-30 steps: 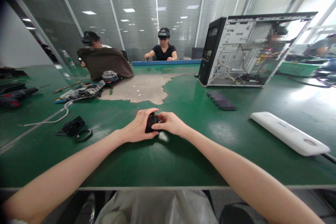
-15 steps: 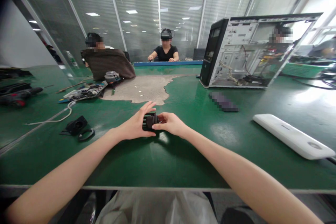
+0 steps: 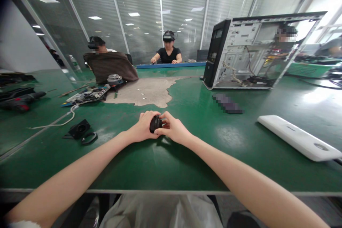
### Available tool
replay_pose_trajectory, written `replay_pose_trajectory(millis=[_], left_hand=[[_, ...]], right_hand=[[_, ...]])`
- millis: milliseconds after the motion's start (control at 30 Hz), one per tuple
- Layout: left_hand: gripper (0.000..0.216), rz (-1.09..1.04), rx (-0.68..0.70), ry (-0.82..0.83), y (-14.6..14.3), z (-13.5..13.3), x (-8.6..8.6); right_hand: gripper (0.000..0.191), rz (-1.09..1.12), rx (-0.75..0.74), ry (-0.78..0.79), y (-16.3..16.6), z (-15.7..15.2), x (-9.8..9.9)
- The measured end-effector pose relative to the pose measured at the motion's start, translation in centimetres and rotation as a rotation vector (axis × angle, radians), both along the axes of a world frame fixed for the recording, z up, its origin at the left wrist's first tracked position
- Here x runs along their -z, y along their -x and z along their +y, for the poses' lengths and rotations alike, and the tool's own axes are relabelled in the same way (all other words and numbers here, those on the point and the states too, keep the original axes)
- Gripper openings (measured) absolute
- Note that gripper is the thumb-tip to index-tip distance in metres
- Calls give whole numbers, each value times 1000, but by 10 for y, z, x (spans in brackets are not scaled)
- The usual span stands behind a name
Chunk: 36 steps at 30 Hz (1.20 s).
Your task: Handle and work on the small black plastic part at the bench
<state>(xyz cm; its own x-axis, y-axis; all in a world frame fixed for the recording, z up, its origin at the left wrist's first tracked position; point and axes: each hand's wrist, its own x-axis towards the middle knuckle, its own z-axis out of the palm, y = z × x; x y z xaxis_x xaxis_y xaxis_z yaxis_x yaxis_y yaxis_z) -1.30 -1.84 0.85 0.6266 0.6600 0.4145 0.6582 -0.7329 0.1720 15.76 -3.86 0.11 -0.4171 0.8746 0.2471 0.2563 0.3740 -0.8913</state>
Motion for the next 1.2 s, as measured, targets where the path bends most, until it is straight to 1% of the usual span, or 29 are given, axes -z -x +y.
replay_pose_trajectory(millis=[67,200,267,333,433,567,633,800,967,1033,1200], left_hand=[[61,-3,3,-4,0,1,1],[61,-32,-14,-24,-2,1,4],[62,-36,-12,-28,-2,1,4],[62,-37,-9,-27,-3,1,4],[60,-42,-12,-21,-3,1,5],[61,-53,-15,-21,-3,3,5],[61,-52,-16,-18,-3,3,6],[61,-58,-27,-10,-3,2,5],[60,-55,-25,4,-3,1,4],[60,-54,-23,5,-4,1,3],[60,-53,-31,36,-4,2,2]], right_hand=[[37,6,-12,-15,0,-2,0],[20,31,34,-22,-1,2,-1],[18,59,21,-20,-1,4,-2],[20,84,-11,-11,-1,5,-2],[26,83,-17,-9,-2,3,-2],[27,49,-30,-79,-3,-1,-2],[27,57,-42,-85,-4,-2,-1],[17,120,-35,-21,-2,3,0],[23,136,-10,60,-2,9,-2],[24,125,-32,75,-4,9,-3],[32,158,-158,59,-9,5,-2]])
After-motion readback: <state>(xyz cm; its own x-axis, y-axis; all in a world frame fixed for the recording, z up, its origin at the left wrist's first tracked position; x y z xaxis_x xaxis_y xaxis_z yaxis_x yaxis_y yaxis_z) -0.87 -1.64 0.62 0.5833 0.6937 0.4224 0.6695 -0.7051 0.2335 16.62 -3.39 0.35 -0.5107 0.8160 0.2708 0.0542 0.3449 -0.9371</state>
